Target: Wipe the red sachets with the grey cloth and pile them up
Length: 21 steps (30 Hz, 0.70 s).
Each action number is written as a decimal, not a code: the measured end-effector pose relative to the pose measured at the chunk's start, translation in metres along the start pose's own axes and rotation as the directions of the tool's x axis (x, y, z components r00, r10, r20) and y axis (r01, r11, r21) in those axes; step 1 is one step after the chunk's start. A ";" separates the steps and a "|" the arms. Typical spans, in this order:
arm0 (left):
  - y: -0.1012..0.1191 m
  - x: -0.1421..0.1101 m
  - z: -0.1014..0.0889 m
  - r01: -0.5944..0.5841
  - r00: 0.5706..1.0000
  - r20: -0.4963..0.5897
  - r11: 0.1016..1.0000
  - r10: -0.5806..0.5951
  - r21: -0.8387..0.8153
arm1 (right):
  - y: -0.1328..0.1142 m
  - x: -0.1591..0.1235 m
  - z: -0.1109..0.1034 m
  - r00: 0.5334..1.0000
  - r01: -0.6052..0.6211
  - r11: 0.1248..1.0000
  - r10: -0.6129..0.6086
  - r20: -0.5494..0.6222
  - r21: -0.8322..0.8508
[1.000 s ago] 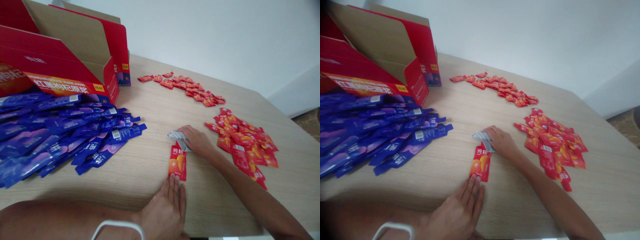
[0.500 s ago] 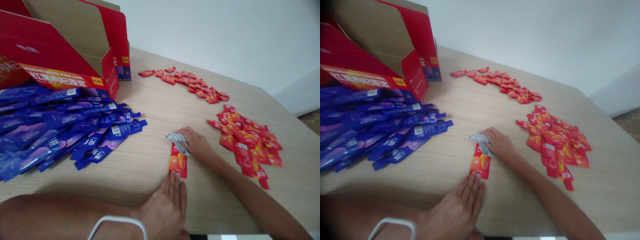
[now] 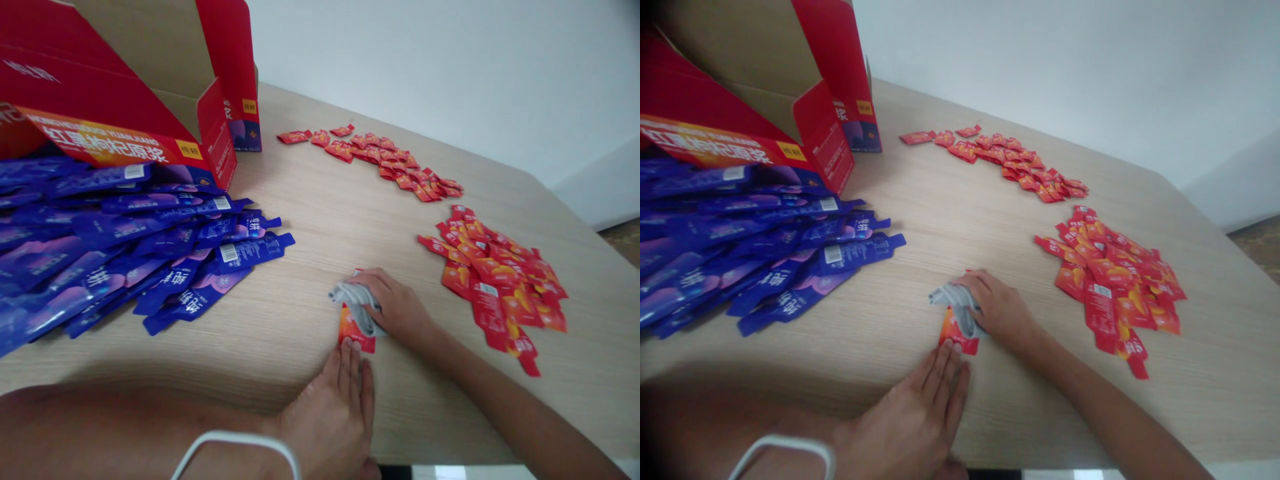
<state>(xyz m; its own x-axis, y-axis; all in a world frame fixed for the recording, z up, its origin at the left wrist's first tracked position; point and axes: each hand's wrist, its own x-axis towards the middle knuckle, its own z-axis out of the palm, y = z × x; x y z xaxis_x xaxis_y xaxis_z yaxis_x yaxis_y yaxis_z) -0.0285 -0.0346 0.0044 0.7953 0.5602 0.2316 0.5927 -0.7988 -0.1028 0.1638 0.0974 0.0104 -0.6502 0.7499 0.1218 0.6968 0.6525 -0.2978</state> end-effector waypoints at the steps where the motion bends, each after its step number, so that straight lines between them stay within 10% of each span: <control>1: 0.000 0.000 0.000 0.003 1.000 -0.002 1.000 -0.003 0.002 | 0.009 0.010 -0.003 0.999 -0.036 0.999 0.036 -0.015 -0.021; 9: 0.002 -0.001 0.003 -0.002 1.000 -0.008 1.000 0.002 0.014 | 0.000 -0.002 -0.032 0.989 0.002 0.998 -0.012 -0.147 -0.067; 14: 0.004 0.003 0.000 0.005 0.998 0.066 0.999 -0.003 -0.042 | -0.036 -0.039 -0.011 0.989 0.144 0.990 -0.144 0.033 0.002; 21: 0.004 0.001 0.005 0.001 0.999 0.033 1.000 -0.001 -0.018 | 0.010 0.012 -0.005 0.998 -0.065 0.996 0.063 -0.027 -0.056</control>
<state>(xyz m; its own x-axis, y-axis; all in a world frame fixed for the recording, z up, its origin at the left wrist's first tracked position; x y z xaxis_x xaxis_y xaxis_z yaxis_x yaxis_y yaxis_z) -0.0252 -0.0359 -0.0006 0.7986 0.5677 0.2000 0.5914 -0.8019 -0.0850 0.1643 0.1131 0.0136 -0.5964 0.7924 0.1281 0.7534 0.6077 -0.2512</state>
